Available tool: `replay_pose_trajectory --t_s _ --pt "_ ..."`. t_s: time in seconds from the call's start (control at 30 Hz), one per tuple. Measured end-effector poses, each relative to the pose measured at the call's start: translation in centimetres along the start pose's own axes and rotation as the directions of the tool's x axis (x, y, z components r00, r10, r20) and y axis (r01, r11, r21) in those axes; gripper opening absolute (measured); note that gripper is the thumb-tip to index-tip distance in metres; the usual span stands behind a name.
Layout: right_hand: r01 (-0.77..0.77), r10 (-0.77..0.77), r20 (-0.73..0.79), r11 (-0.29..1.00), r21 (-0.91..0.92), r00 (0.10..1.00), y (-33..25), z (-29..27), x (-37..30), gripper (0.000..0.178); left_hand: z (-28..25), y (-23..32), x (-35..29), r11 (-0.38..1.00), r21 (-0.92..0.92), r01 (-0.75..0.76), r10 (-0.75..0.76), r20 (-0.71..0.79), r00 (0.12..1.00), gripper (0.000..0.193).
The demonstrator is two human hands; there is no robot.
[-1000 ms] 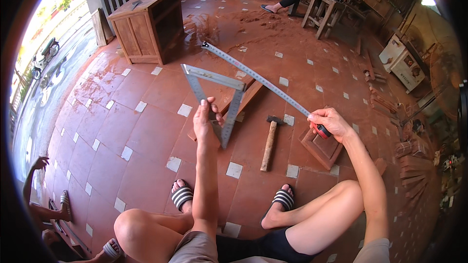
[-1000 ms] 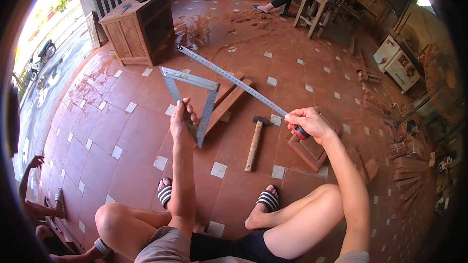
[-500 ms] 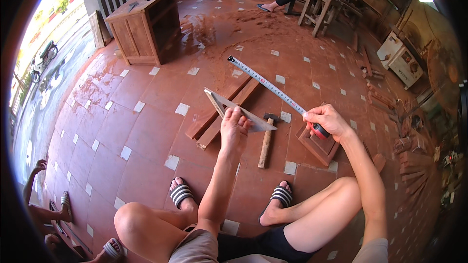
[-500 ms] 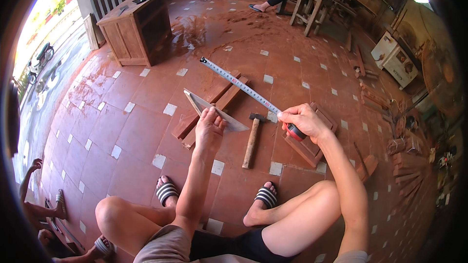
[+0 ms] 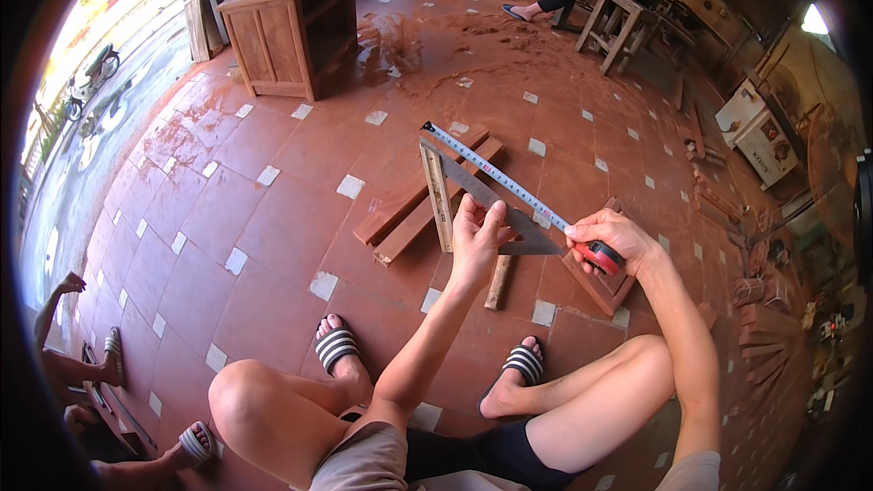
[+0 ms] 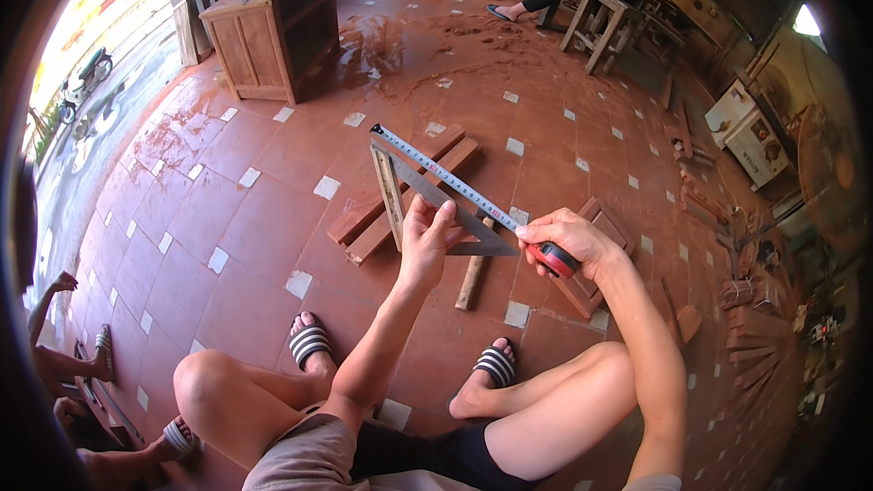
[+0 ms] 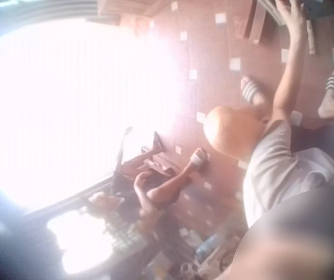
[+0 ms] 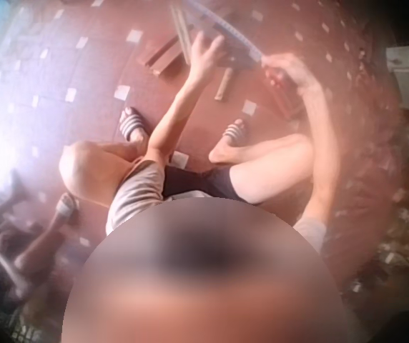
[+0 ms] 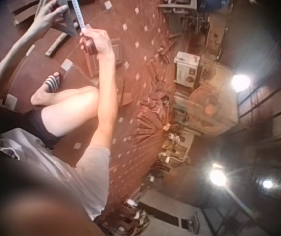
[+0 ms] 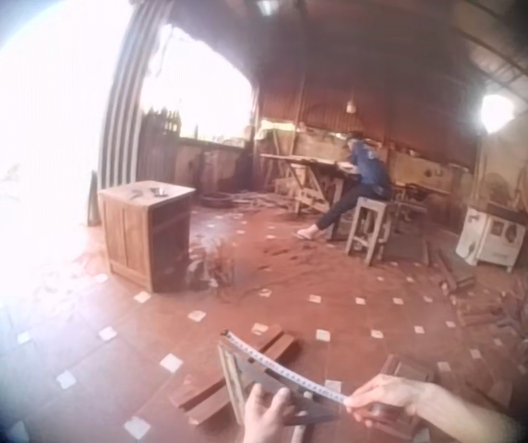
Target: The person assembles wooden frame components on the floor using a hammer to tap pieces together. They measure the assembled frame and a separate wooden strip with a tape measure and a set square, then place the tools down.
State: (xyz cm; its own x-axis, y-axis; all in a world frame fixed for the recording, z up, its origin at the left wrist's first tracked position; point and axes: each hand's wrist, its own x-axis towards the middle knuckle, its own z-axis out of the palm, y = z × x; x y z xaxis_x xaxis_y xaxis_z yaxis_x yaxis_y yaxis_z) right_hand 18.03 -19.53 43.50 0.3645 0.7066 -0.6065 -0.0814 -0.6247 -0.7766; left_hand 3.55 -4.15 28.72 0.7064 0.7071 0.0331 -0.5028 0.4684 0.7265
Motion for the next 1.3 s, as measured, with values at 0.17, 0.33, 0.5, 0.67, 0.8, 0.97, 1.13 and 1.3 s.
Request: replay_pose_trajectory --t_s 0.17,0.33,0.5,0.67,0.8,0.97,1.13,1.3 --pt "-0.040 0.040 0.003 0.999 -0.004 0.999 0.3 0.0 0.5 0.026 0.1 -0.1 0.0 0.999 -0.027 -0.017 0.017 0.011 1.000 0.011" --pt "-0.045 0.045 0.015 0.999 -0.016 0.999 0.2 0.2 0.7 0.026 0.1 0.2 0.0 0.999 -0.034 -0.026 0.026 0.013 1.000 0.011" --pt "-0.037 0.037 0.032 0.999 -0.021 0.999 0.1 0.3 0.8 0.026 0.5 0.3 0.0 0.998 -0.055 -0.034 0.034 0.004 0.999 0.010" --pt "0.012 -0.010 0.033 0.998 -0.065 0.999 0.4 -0.3 1.1 0.030 0.4 0.0 -0.1 0.997 -0.076 -0.031 0.029 -0.028 0.999 0.010" --pt "0.054 -0.053 0.013 0.992 -0.117 0.999 0.5 -0.7 1.0 0.030 0.0 -0.1 0.0 0.993 -0.106 -0.047 0.045 -0.023 0.999 0.008" --pt "0.086 -0.092 -0.024 0.981 -0.173 0.996 0.4 -1.0 0.6 0.026 -0.2 -0.1 0.1 0.987 -0.148 -0.063 0.056 -0.049 0.997 0.004" --pt "0.095 -0.108 -0.046 0.970 -0.225 0.993 0.8 -1.7 0.4 0.023 -0.4 0.2 0.5 0.979 -0.202 -0.024 0.009 -0.075 0.997 0.005" --pt "0.114 -0.130 -0.054 0.966 -0.230 0.990 1.3 -2.2 0.8 0.024 -0.3 0.3 0.3 0.977 -0.212 -0.025 0.011 -0.064 0.998 0.004"
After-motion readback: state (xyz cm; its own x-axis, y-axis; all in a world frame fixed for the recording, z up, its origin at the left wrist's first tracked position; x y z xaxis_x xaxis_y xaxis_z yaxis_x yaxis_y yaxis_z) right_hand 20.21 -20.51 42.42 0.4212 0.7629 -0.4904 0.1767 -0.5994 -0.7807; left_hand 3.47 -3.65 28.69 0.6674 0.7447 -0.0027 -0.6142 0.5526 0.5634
